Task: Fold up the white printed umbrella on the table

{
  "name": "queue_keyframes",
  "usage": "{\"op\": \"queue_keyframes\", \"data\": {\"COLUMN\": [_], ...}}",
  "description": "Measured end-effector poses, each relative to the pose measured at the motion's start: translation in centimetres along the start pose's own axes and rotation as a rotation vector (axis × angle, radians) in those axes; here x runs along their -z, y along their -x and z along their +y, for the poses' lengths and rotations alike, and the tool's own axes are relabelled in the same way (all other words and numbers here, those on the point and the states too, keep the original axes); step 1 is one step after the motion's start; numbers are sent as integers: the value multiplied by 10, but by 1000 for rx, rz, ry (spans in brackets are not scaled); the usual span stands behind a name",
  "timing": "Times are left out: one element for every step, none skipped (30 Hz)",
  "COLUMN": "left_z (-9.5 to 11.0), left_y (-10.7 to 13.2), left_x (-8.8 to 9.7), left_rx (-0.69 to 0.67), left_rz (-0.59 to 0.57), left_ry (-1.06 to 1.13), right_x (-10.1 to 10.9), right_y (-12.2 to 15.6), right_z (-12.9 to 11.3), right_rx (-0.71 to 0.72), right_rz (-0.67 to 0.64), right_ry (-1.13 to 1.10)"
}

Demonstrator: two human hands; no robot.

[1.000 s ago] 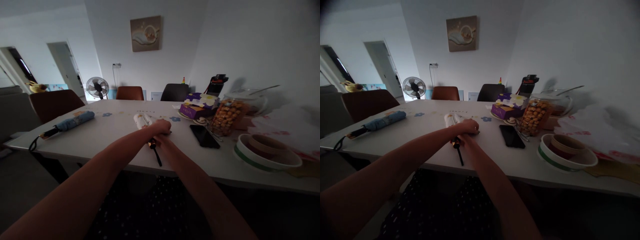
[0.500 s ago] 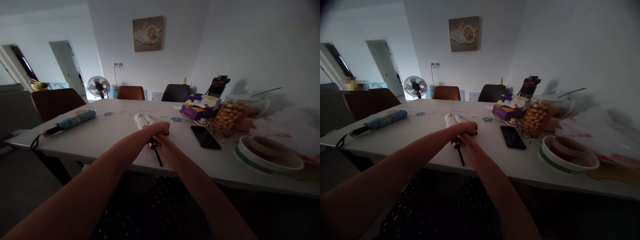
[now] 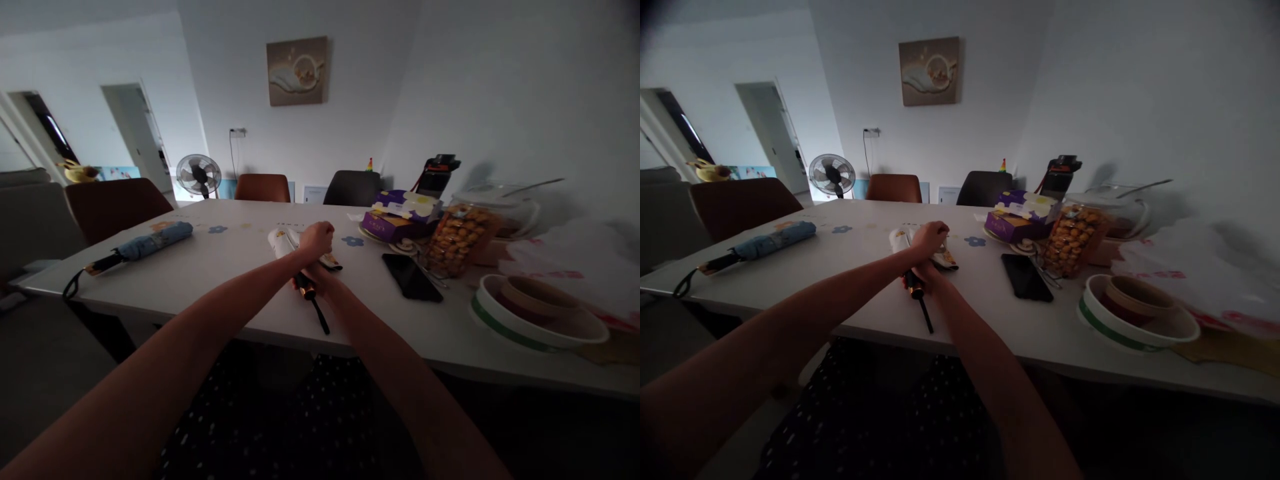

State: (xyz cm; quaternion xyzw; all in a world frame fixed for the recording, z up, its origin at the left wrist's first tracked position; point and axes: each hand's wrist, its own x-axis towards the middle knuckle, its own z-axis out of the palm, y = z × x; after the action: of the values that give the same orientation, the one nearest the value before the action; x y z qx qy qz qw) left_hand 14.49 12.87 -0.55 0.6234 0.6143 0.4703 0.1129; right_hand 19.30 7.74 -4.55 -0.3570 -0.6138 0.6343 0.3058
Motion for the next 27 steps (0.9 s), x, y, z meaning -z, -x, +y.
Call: {"op": "queue_keyframes", "data": {"left_z": [1,2,3,4,4,3,1,-2,-6,-12,-19,-27,-36,-45,-54,-62,-69,-75,-80,-83,-85,-86,-86,-85,-85,-85,-86], "left_y": [-2,-3,-4,-5,-4,-2,2,7,14,21,29,37,45,53,60,67,74,81,87,93,99,104,109,113,116,118,119], "left_x": [7,15,24,34,43,53,62,71,79,85,91,95,98,101,102,103,104,104,103,103,102,101,101,101,101,101,102], "left_rx": [-3,-1,7,11,16,24,28,34,39,53,73,96,123,151,195,235,268,294,313,324,328,329,326,324,328,342,370], "left_rz": [60,110,152,190,235,287,338,394,434,483,531,572,616,643,660,663,658,653,648,645,641,633,621,605,585,557,525], "left_ry": [58,124,191,255,316,373,422,460,490,515,532,543,557,581,607,627,637,641,637,624,605,580,550,522,499,487,484], "right_x": [0,1,2,2,3,4,4,4,5,5,6,7,8,9,11,11,12,12,13,12,12,12,12,11,11,11,11], "right_y": [-1,-2,-3,-3,-3,-4,-5,-6,-7,-8,-9,-10,-10,-11,-11,-10,-10,-9,-9,-9,-9,-9,-9,-10,-11,-11,-11], "right_z": [-1,-1,-1,-1,-1,0,0,1,1,2,2,2,2,2,1,0,-1,-2,-3,-3,-4,-4,-4,-3,-3,-2,-1], "right_rx": [-48,-87,-117,-132,-145,-157,-167,-173,-170,-159,-146,-137,-140,-152,-163,-167,-163,-156,-149,-145,-150,-162,-175,-183,-186,-183,-169], "right_rz": [-41,-79,-104,-112,-117,-124,-124,-123,-118,-111,-106,-103,-102,-106,-108,-107,-98,-82,-58,-23,21,72,121,166,201,227,244], "right_ry": [-49,-89,-123,-141,-144,-138,-127,-120,-122,-132,-145,-155,-162,-166,-168,-171,-173,-169,-155,-129,-94,-52,-9,29,58,78,89]}}
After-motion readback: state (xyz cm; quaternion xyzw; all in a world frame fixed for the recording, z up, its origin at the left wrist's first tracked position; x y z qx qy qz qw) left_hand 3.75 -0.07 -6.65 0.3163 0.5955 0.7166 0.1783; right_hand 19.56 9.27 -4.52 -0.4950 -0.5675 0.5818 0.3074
